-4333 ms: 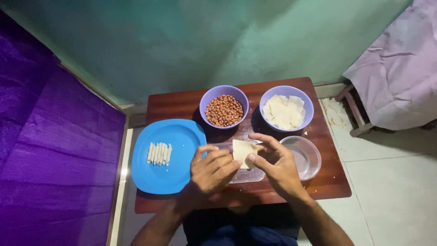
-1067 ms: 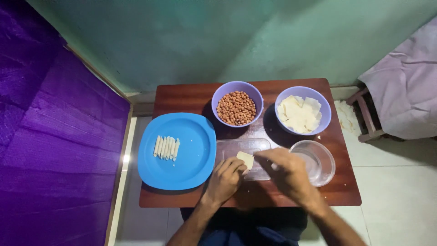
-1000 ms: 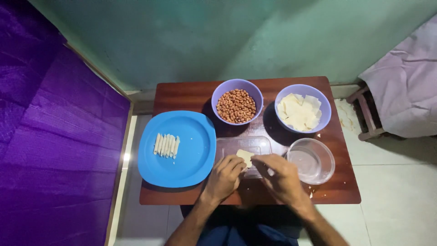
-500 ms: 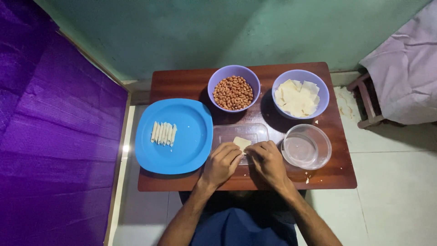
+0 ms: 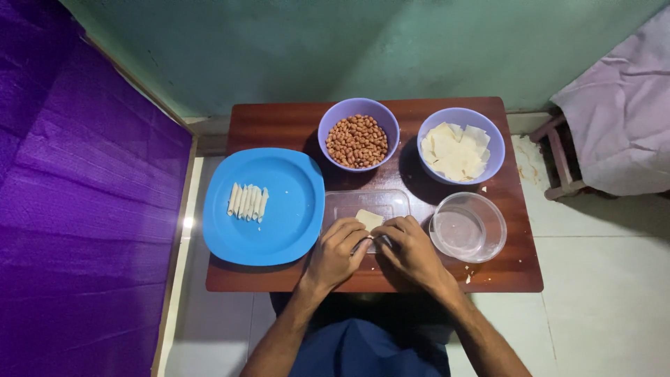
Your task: The person places peanuts onto small square pieces of dough, rolls the dough around the peanuts to form small tubes, and places the tubes on a blue plate.
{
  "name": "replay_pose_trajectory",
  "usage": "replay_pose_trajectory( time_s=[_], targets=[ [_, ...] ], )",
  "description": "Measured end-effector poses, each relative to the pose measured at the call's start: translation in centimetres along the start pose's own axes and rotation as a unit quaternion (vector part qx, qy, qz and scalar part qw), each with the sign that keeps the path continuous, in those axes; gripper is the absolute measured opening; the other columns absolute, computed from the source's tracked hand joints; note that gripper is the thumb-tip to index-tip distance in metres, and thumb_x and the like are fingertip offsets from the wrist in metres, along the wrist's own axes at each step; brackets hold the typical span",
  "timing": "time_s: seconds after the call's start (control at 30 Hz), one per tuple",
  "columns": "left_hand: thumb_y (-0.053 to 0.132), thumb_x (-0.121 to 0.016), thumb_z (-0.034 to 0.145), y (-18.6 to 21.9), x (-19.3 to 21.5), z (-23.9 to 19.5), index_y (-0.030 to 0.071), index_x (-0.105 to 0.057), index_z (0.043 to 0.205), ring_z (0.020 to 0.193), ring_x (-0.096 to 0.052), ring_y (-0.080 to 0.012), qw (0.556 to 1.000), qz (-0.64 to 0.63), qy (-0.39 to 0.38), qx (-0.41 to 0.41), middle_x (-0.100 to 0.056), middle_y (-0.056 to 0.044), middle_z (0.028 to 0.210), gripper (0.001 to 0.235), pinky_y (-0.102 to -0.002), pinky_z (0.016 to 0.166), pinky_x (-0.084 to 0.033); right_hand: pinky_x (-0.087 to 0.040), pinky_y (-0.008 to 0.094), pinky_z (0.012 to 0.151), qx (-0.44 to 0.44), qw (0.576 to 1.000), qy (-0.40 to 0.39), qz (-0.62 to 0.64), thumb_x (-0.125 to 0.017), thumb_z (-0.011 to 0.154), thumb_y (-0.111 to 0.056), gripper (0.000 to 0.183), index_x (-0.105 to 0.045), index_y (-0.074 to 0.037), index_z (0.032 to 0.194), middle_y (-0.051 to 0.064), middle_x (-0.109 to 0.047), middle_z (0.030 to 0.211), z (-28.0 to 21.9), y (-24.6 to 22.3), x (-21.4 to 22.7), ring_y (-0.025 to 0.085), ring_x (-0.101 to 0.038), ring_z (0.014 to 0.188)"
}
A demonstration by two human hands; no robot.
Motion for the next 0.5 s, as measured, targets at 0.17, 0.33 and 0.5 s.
replay_pose_trajectory(
  time_s=[0.17,0.33,0.5],
  targets=[
    [0.012,-0.079,0.089,0.5,0.3,0.3,0.006,-0.076,0.092,0.102,-0.072,-0.0281,1.000,-0.001,0.004,0.015,-0.073,-0.008,0.093,0.007,-0.037,0.088,-0.061,-0.055,0.041,0.080,0.005,1.000,0.002,-0.013,-0.076,0.081,-0.011,0.025,-0.076,-0.016,0.105,0.008,-0.070,0.098,0.2,-0.2,0.0,0.030,-0.064,0.088],
    [0.013,-0.079,0.089,0.3,0.0,0.1,0.007,-0.075,0.088,0.100,-0.072,-0.0265,0.999,-0.008,0.009,0.031,-0.072,-0.006,0.091,0.007,-0.035,0.088,-0.061,-0.056,0.039,0.075,0.030,0.999,0.014,-0.017,-0.079,0.080,-0.012,0.022,-0.078,-0.016,0.102,0.006,-0.070,0.094,0.8,-2.2,1.2,0.027,-0.066,0.084],
    [0.013,-0.079,0.090,0.5,0.3,0.4,0.008,-0.075,0.086,0.099,-0.073,-0.0259,0.999,0.006,0.024,0.023,-0.073,-0.006,0.089,0.008,-0.034,0.088,-0.061,-0.057,0.038,0.074,0.058,0.998,0.014,-0.025,-0.076,0.085,-0.014,0.019,-0.076,-0.014,0.104,0.006,-0.071,0.095,1.5,-3.8,2.4,0.027,-0.065,0.084]
  ],
)
Point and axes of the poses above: each hand's wrist, its own z-axis towards the middle knuckle, its own x-axis out of the back of the hand, y = z × x, the point moved 4 cm from there along z, towards the middle knuckle
